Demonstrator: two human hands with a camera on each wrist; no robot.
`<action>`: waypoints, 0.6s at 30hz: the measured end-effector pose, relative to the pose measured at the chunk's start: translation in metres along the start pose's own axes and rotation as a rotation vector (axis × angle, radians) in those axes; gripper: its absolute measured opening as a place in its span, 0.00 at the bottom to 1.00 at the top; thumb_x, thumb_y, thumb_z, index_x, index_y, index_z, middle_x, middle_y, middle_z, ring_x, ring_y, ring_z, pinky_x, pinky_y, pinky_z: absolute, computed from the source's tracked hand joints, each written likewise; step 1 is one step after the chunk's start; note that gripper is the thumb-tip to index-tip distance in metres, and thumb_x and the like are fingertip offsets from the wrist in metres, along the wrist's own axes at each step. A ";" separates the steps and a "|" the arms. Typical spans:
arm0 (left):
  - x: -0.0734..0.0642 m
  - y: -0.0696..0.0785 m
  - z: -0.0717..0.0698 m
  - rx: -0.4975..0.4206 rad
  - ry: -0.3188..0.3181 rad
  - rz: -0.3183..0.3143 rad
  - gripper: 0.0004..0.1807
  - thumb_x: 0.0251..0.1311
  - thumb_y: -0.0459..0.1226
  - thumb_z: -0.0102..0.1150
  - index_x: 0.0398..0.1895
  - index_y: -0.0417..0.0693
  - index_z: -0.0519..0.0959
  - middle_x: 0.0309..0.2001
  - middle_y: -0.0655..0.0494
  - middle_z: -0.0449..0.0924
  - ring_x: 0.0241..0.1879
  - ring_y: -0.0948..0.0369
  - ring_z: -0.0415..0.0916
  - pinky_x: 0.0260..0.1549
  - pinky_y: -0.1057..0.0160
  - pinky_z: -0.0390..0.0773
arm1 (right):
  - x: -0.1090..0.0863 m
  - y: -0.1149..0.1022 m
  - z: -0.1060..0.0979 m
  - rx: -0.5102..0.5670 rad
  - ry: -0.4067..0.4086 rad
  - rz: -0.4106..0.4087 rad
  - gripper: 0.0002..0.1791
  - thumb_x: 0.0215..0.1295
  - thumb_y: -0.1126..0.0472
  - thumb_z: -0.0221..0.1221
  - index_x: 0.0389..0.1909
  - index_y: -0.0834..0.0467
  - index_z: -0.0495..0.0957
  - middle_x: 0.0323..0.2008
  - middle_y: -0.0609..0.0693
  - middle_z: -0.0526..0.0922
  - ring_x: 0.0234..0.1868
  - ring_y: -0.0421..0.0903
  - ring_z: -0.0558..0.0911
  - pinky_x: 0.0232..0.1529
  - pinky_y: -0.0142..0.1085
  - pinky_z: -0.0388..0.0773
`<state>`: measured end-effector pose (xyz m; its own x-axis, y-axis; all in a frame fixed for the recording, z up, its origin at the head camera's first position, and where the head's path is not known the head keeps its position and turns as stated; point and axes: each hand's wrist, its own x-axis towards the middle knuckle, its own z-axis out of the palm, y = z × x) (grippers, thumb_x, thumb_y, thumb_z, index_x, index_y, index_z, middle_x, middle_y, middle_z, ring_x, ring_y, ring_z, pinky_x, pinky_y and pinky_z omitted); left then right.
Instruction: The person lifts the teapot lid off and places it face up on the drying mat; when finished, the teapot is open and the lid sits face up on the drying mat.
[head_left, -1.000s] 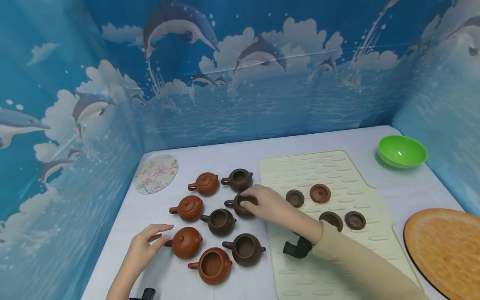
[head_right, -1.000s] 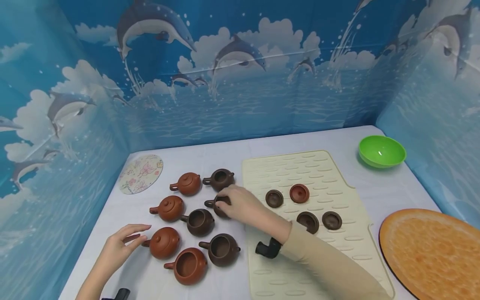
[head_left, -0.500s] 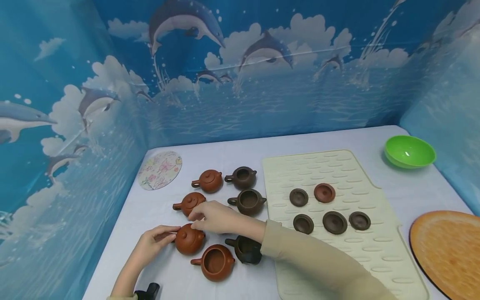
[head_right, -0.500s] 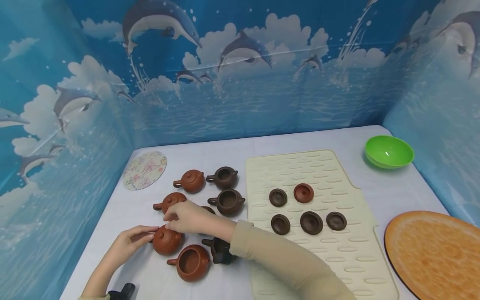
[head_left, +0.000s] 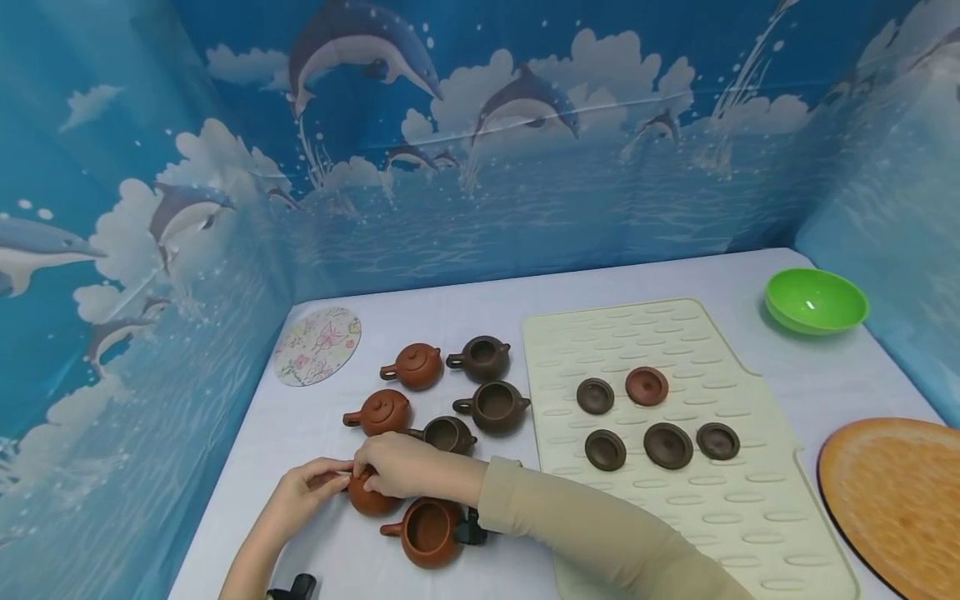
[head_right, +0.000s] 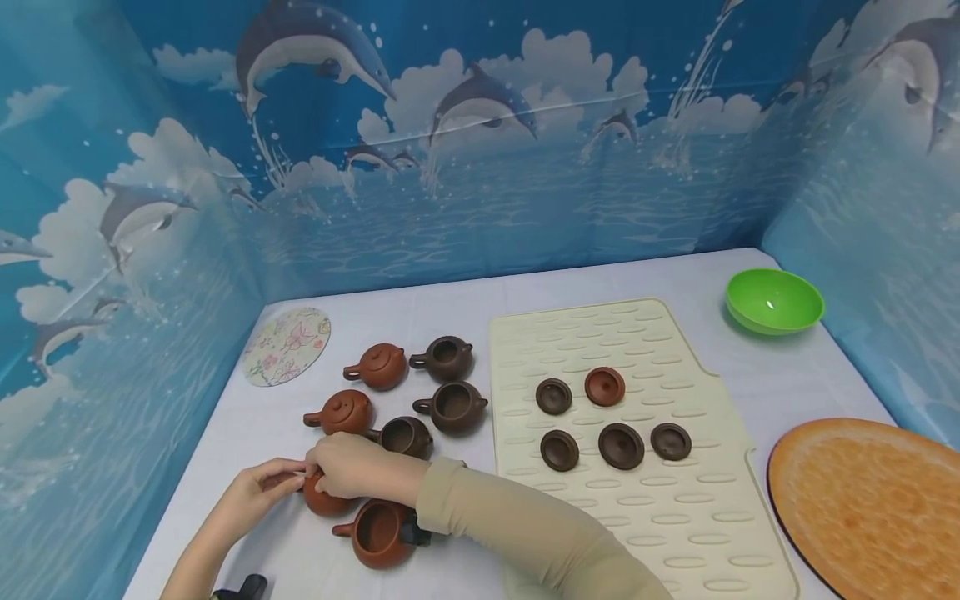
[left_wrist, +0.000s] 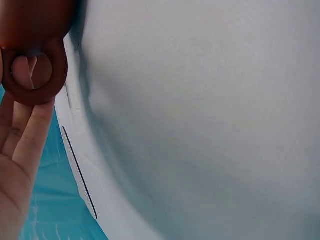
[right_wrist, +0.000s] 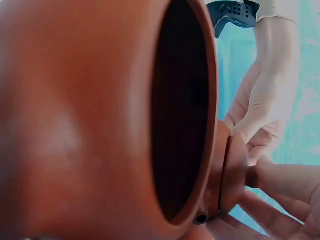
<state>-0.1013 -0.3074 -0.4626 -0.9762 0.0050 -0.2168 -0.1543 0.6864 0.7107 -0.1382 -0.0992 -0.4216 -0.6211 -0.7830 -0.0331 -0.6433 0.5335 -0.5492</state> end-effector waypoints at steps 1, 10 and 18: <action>0.000 0.000 0.000 -0.001 0.000 -0.001 0.13 0.60 0.29 0.63 0.48 0.43 0.85 0.46 0.48 0.86 0.40 0.66 0.83 0.43 0.65 0.84 | 0.000 0.000 0.000 0.003 0.012 0.001 0.09 0.65 0.59 0.64 0.45 0.52 0.85 0.45 0.43 0.84 0.45 0.31 0.79 0.46 0.20 0.75; -0.001 0.000 -0.001 0.010 0.000 0.009 0.12 0.60 0.28 0.63 0.47 0.43 0.85 0.47 0.48 0.86 0.43 0.64 0.83 0.44 0.67 0.83 | -0.003 0.001 -0.001 0.073 0.098 -0.013 0.06 0.61 0.58 0.67 0.40 0.51 0.87 0.40 0.40 0.85 0.40 0.28 0.78 0.40 0.17 0.73; -0.002 0.001 -0.001 0.024 0.005 0.013 0.10 0.60 0.28 0.63 0.44 0.42 0.86 0.44 0.47 0.86 0.39 0.68 0.82 0.40 0.73 0.81 | -0.026 0.011 -0.020 0.389 0.127 0.025 0.07 0.62 0.52 0.67 0.40 0.46 0.87 0.42 0.34 0.86 0.42 0.25 0.77 0.44 0.20 0.75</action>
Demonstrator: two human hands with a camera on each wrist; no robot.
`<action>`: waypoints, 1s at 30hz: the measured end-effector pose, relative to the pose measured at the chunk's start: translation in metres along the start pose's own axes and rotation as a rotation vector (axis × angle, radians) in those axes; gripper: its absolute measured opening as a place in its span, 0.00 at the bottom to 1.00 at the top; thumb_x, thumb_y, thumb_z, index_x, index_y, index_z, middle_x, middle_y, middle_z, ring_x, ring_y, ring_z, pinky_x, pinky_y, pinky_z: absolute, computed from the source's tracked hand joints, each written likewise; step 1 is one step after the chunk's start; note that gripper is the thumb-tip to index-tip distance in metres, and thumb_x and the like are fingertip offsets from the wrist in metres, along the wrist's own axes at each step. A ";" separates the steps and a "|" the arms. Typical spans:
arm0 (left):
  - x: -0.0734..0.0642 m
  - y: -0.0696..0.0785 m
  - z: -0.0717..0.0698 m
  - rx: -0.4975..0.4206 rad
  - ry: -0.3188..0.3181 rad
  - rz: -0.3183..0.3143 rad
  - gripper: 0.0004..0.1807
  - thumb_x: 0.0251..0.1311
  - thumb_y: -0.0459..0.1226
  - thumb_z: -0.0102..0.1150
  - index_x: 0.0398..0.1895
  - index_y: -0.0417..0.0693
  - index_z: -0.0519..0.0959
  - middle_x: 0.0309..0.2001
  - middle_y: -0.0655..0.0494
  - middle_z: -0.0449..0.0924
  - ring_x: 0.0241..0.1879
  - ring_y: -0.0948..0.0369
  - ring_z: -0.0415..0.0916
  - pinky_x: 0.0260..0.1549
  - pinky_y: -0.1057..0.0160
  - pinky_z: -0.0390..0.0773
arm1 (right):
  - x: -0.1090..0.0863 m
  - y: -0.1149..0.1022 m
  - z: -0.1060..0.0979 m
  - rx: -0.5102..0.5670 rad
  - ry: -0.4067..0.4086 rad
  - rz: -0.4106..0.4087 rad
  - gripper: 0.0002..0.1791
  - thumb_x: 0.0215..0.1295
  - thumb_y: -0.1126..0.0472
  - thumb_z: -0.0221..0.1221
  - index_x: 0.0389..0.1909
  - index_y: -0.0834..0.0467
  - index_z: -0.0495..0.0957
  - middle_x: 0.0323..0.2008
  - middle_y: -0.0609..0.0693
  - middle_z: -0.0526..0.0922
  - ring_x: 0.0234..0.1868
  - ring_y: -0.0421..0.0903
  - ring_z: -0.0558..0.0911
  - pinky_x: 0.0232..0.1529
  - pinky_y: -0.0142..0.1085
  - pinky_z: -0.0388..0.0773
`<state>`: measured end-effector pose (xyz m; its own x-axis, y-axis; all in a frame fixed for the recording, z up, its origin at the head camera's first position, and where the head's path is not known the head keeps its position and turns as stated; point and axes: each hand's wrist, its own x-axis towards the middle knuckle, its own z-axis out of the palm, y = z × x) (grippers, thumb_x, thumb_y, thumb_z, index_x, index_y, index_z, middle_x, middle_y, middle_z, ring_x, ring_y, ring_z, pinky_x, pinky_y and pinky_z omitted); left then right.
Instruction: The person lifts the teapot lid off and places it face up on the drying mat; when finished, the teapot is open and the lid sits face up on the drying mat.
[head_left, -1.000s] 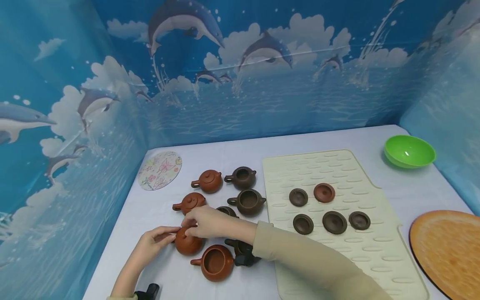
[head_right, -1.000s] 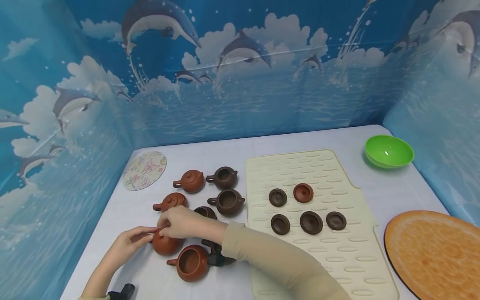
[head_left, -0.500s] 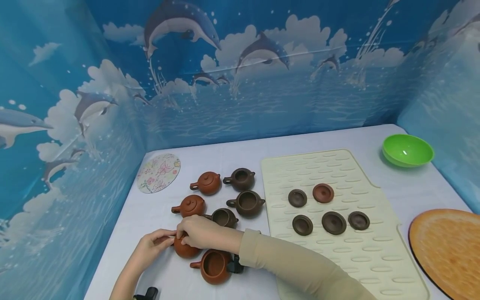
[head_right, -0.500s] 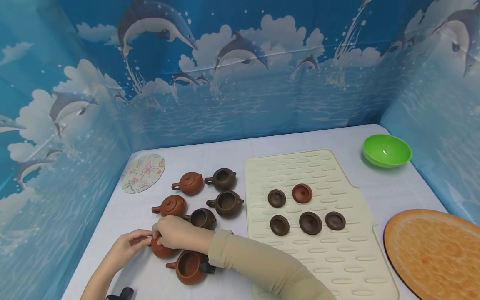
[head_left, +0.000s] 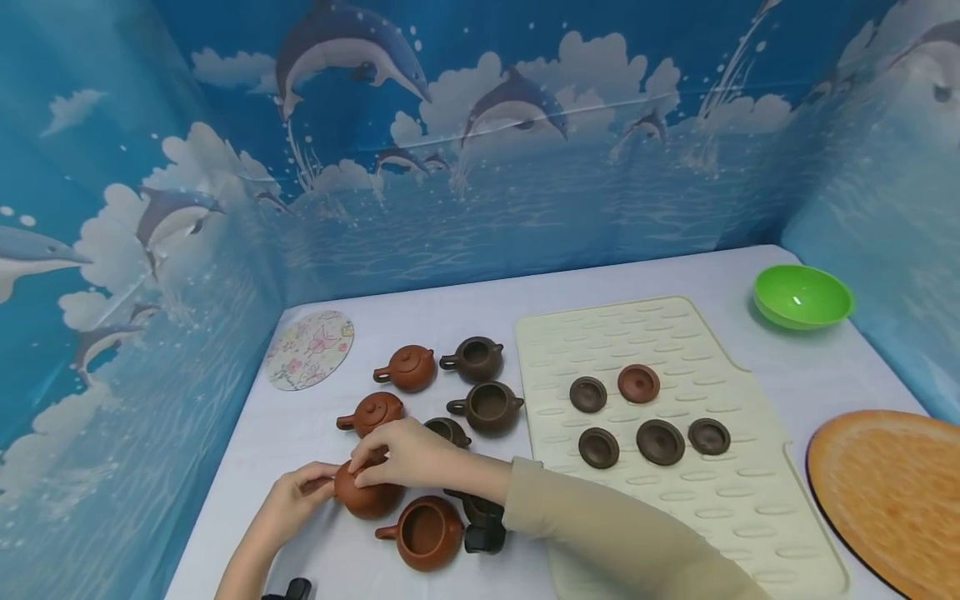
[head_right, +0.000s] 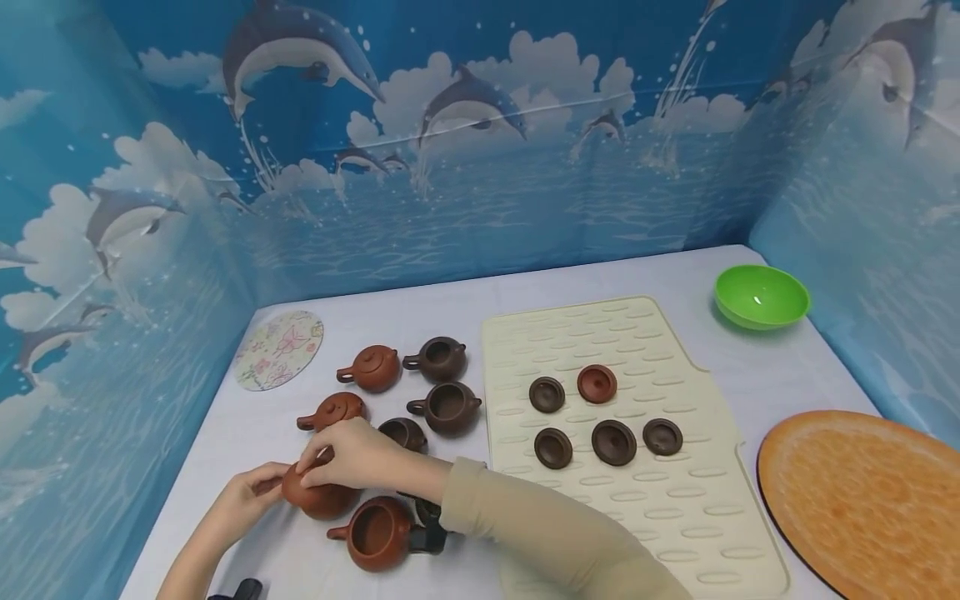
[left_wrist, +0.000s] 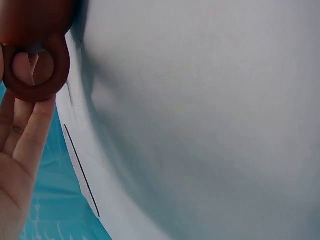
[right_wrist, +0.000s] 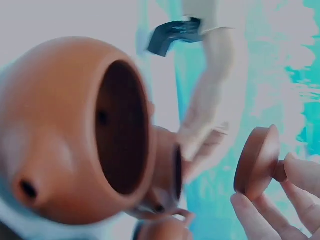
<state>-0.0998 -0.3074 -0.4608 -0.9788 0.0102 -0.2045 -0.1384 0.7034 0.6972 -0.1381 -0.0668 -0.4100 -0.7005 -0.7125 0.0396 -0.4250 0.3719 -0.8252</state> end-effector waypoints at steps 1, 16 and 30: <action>0.001 0.000 0.000 -0.011 -0.004 -0.010 0.10 0.60 0.29 0.64 0.45 0.43 0.86 0.45 0.48 0.86 0.39 0.69 0.82 0.40 0.73 0.81 | -0.005 0.001 -0.006 0.040 0.008 0.011 0.07 0.62 0.52 0.67 0.40 0.45 0.87 0.43 0.34 0.86 0.43 0.25 0.78 0.44 0.21 0.75; 0.003 0.003 -0.002 -0.016 -0.022 -0.049 0.12 0.58 0.34 0.66 0.46 0.45 0.86 0.47 0.50 0.86 0.47 0.59 0.84 0.43 0.64 0.84 | -0.149 0.077 -0.119 0.571 0.249 0.286 0.22 0.67 0.54 0.62 0.56 0.64 0.78 0.54 0.59 0.82 0.50 0.43 0.84 0.53 0.40 0.82; 0.001 0.001 0.001 0.005 0.005 -0.040 0.11 0.57 0.33 0.67 0.44 0.46 0.87 0.47 0.51 0.86 0.47 0.60 0.84 0.44 0.66 0.84 | -0.256 0.148 -0.182 1.058 0.497 0.201 0.15 0.80 0.57 0.42 0.50 0.49 0.79 0.47 0.44 0.84 0.48 0.38 0.85 0.50 0.32 0.82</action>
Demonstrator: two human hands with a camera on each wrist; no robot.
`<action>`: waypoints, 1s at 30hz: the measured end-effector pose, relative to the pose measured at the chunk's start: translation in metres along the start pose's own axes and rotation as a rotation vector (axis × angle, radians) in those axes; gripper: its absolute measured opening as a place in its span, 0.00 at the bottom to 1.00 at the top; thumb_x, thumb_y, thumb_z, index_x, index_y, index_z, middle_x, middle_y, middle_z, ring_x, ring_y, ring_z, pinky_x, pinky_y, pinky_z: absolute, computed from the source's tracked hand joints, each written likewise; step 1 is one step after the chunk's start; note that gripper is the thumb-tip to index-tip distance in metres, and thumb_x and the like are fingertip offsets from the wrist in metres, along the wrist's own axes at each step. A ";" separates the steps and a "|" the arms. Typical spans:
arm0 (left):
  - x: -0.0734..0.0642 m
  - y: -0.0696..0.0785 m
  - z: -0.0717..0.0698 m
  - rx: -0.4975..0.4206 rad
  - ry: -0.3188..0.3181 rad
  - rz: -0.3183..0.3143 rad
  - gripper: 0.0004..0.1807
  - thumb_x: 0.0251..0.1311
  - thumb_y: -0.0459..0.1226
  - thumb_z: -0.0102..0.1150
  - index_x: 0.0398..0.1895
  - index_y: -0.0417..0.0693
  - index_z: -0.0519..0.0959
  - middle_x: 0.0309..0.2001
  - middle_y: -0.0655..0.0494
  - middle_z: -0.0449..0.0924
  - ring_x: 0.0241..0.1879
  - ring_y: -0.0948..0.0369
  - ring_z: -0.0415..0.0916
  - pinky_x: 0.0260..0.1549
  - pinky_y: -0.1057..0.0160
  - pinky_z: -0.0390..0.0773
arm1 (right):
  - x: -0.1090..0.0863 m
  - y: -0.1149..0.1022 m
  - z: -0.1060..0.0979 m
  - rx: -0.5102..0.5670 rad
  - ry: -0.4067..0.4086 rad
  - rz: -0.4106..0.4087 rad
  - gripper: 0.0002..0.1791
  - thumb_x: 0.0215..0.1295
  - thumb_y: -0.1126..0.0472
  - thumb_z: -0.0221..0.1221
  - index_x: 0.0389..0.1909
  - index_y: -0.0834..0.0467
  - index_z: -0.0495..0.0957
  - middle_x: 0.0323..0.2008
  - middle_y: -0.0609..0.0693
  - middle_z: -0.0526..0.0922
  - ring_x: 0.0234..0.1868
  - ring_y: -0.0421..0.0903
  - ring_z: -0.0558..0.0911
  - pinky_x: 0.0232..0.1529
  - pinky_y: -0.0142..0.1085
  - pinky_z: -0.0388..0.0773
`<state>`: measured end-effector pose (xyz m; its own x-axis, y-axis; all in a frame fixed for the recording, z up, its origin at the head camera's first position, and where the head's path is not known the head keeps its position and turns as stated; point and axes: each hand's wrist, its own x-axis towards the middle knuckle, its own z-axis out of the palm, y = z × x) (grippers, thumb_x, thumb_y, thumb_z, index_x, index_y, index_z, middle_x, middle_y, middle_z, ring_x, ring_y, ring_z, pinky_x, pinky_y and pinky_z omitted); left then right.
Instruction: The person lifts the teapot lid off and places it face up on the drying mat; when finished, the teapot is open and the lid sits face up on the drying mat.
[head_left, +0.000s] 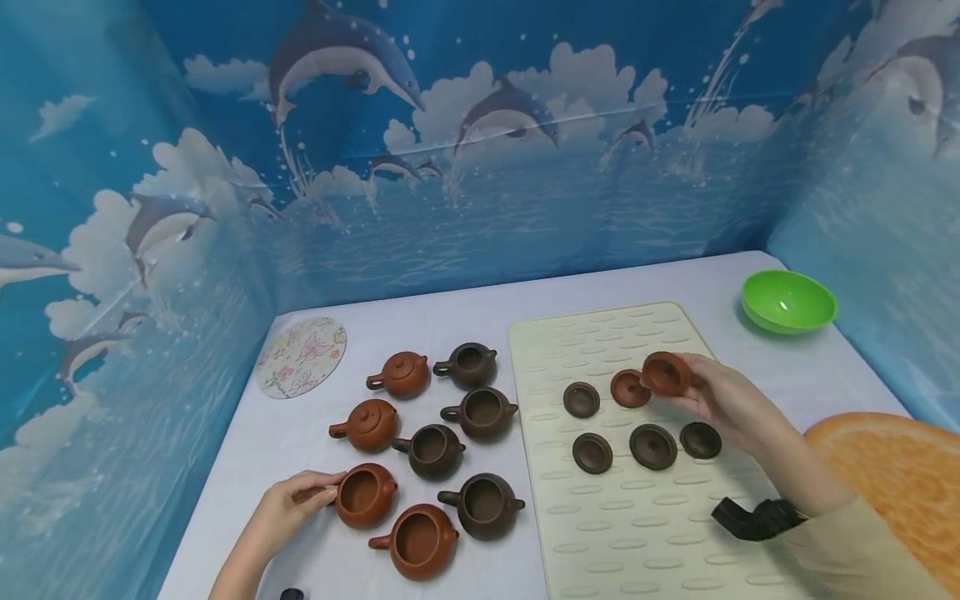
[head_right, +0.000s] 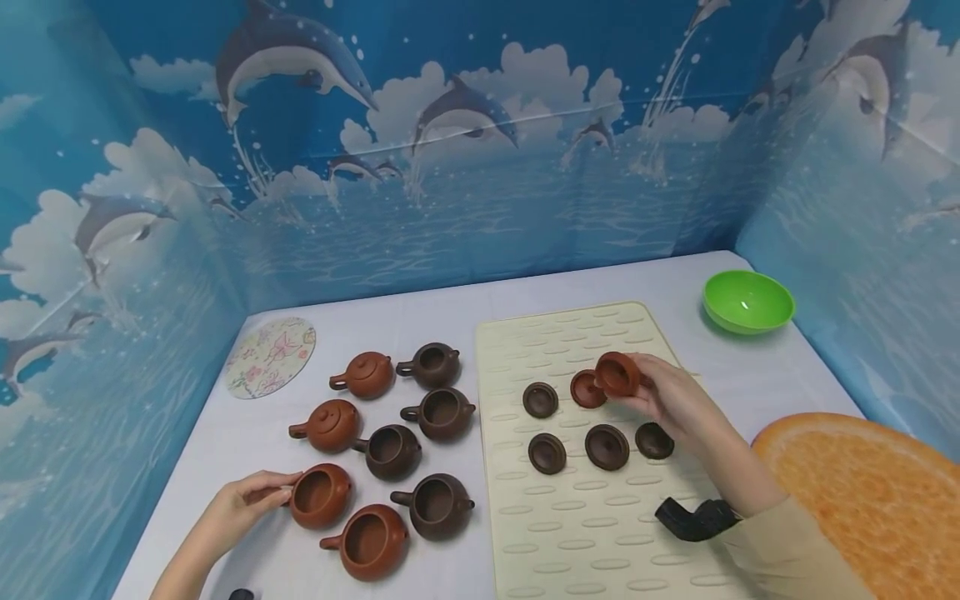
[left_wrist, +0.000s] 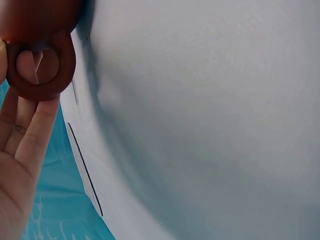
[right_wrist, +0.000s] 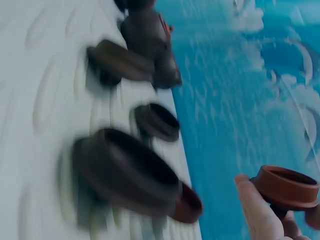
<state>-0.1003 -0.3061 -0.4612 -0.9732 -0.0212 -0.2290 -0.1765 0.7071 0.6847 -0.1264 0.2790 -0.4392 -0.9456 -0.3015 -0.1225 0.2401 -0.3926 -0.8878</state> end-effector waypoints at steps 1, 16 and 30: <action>0.000 0.000 0.000 0.004 0.002 0.000 0.11 0.57 0.33 0.67 0.44 0.46 0.87 0.47 0.52 0.87 0.47 0.61 0.83 0.44 0.66 0.84 | -0.001 -0.001 -0.006 0.012 0.001 -0.004 0.16 0.80 0.57 0.41 0.50 0.49 0.78 0.47 0.44 0.84 0.49 0.38 0.85 0.50 0.32 0.82; 0.002 0.001 0.001 -0.008 0.002 -0.014 0.11 0.57 0.32 0.67 0.44 0.47 0.87 0.47 0.53 0.87 0.45 0.66 0.83 0.44 0.67 0.83 | 0.006 0.003 -0.045 -0.771 0.327 0.213 0.42 0.76 0.43 0.46 0.73 0.73 0.51 0.66 0.71 0.64 0.37 0.23 0.77 0.40 0.24 0.80; 0.000 0.000 0.000 -0.012 -0.001 -0.008 0.11 0.57 0.31 0.67 0.44 0.45 0.87 0.47 0.52 0.87 0.46 0.62 0.84 0.43 0.68 0.84 | 0.009 0.004 -0.046 -1.065 0.323 0.206 0.41 0.75 0.40 0.47 0.71 0.71 0.58 0.65 0.75 0.67 0.52 0.48 0.82 0.50 0.41 0.79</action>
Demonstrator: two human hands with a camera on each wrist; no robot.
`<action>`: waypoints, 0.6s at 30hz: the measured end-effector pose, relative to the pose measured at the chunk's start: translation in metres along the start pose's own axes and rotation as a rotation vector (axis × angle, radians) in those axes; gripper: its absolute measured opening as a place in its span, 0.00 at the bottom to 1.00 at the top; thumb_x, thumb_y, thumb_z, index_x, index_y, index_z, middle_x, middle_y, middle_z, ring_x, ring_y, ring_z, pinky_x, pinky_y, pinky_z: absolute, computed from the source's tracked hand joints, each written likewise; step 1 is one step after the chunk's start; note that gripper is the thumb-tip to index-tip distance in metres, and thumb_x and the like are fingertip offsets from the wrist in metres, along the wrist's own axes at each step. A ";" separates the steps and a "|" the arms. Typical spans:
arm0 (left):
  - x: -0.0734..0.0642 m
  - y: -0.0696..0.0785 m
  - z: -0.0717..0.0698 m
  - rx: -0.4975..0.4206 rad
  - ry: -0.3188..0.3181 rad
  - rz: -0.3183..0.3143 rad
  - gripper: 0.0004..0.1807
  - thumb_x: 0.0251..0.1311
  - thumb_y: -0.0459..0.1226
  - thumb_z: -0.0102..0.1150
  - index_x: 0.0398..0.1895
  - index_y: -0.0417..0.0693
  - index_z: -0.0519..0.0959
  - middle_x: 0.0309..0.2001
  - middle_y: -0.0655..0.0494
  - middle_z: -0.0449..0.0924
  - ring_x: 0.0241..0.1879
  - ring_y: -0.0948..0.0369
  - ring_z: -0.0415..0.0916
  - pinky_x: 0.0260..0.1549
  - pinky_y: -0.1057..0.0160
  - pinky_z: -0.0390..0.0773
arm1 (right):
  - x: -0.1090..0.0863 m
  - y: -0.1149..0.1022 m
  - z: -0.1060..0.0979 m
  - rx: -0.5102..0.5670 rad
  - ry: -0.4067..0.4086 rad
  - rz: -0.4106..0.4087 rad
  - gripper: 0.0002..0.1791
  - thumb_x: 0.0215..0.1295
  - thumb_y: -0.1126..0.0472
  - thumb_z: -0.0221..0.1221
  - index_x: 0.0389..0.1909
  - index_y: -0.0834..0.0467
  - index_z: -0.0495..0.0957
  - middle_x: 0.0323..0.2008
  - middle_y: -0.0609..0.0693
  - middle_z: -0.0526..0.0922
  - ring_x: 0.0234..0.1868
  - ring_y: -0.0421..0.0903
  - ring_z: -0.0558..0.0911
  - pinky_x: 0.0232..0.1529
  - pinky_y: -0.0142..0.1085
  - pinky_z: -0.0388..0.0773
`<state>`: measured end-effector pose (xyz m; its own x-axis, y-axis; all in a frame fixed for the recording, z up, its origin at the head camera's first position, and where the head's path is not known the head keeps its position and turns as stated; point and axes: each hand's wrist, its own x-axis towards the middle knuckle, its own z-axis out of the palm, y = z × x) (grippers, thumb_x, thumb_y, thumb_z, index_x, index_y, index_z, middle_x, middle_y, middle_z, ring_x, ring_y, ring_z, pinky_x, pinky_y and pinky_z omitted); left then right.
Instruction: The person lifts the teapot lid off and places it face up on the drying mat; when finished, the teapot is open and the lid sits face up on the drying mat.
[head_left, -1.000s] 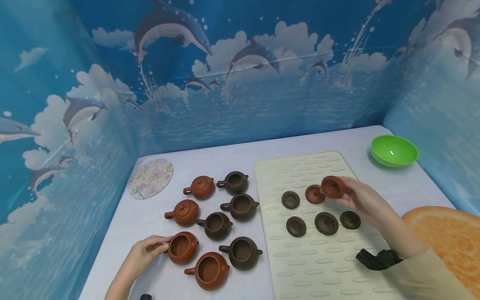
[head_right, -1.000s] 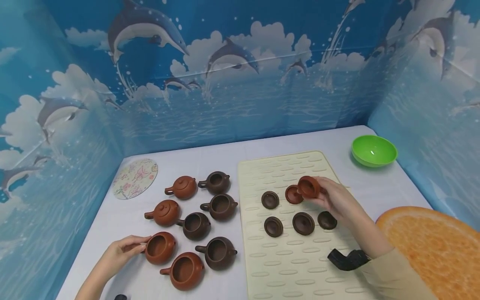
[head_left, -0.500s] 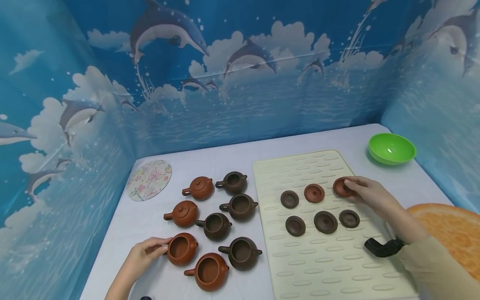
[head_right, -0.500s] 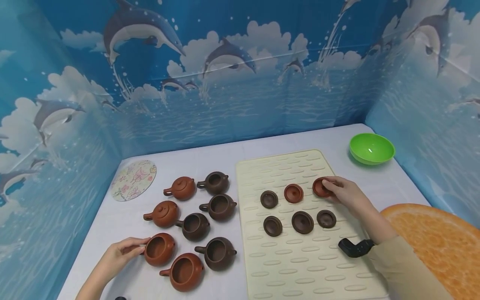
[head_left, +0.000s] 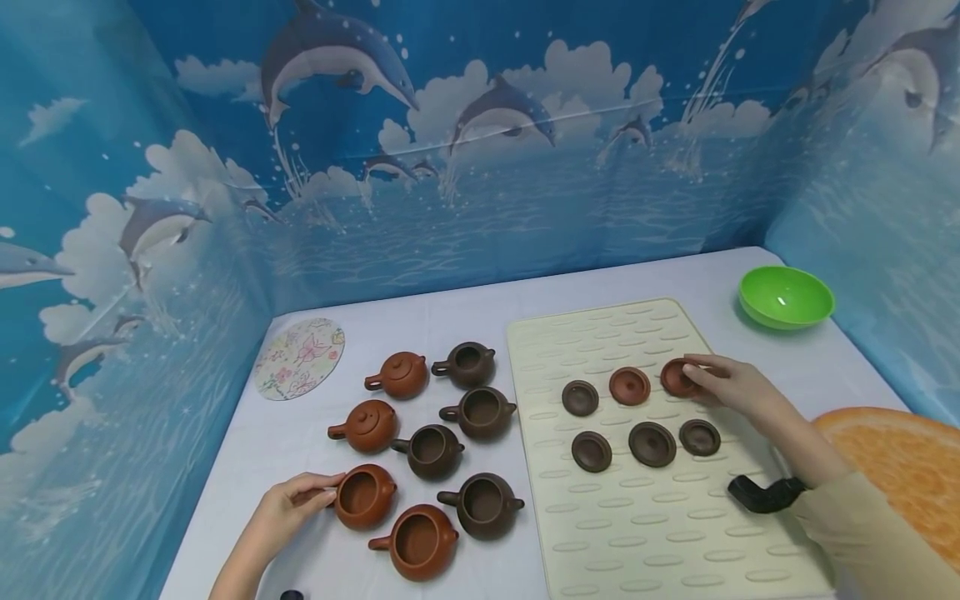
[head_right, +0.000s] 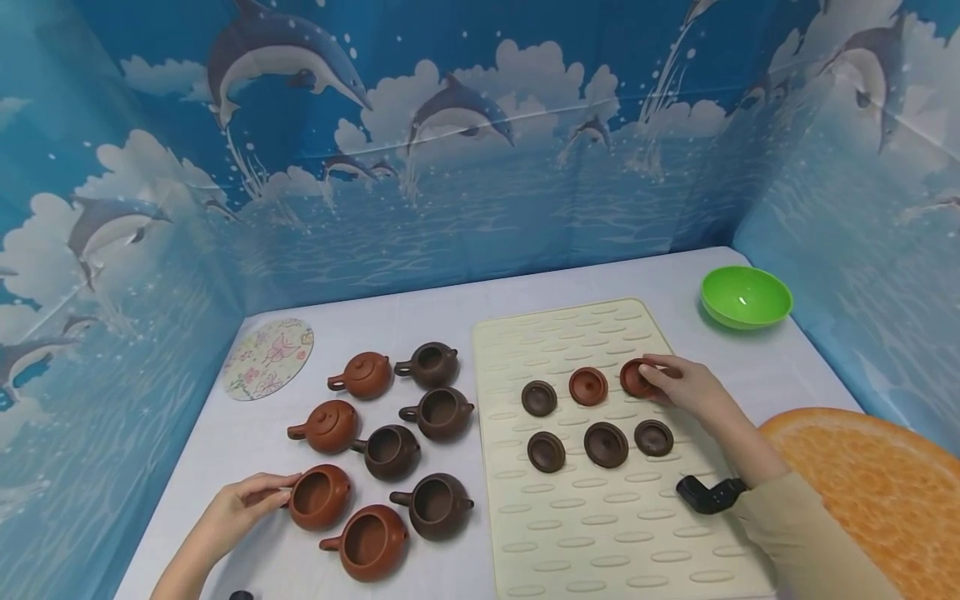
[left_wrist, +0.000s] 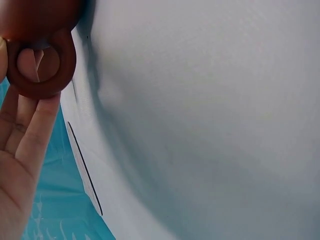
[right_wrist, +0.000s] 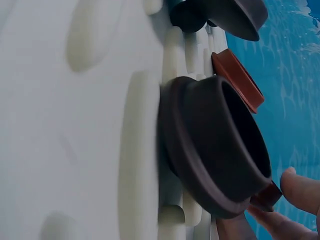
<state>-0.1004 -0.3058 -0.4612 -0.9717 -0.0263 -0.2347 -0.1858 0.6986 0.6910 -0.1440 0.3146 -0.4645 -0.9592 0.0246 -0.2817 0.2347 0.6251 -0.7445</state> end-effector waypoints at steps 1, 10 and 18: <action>0.000 0.000 0.000 -0.001 -0.001 0.001 0.11 0.57 0.31 0.67 0.44 0.45 0.87 0.47 0.52 0.87 0.47 0.62 0.84 0.44 0.68 0.83 | 0.000 0.000 0.000 -0.002 -0.007 0.011 0.41 0.75 0.40 0.46 0.71 0.71 0.58 0.65 0.75 0.67 0.52 0.49 0.83 0.51 0.41 0.79; 0.001 -0.002 -0.001 0.001 -0.012 0.008 0.13 0.59 0.32 0.66 0.47 0.48 0.86 0.48 0.53 0.86 0.47 0.65 0.83 0.46 0.67 0.83 | 0.001 -0.007 -0.003 -0.033 -0.026 0.049 0.43 0.75 0.41 0.44 0.69 0.77 0.55 0.64 0.78 0.65 0.60 0.65 0.76 0.55 0.50 0.76; 0.001 -0.001 -0.001 -0.012 -0.019 0.006 0.13 0.59 0.32 0.66 0.47 0.48 0.86 0.48 0.53 0.86 0.47 0.65 0.83 0.46 0.66 0.83 | 0.001 -0.010 -0.008 -0.127 0.043 -0.009 0.30 0.73 0.52 0.52 0.62 0.74 0.68 0.56 0.75 0.75 0.55 0.68 0.77 0.50 0.51 0.77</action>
<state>-0.1014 -0.3078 -0.4615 -0.9700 -0.0081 -0.2431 -0.1814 0.6898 0.7009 -0.1482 0.3147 -0.4527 -0.9677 0.0501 -0.2469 0.2066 0.7189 -0.6637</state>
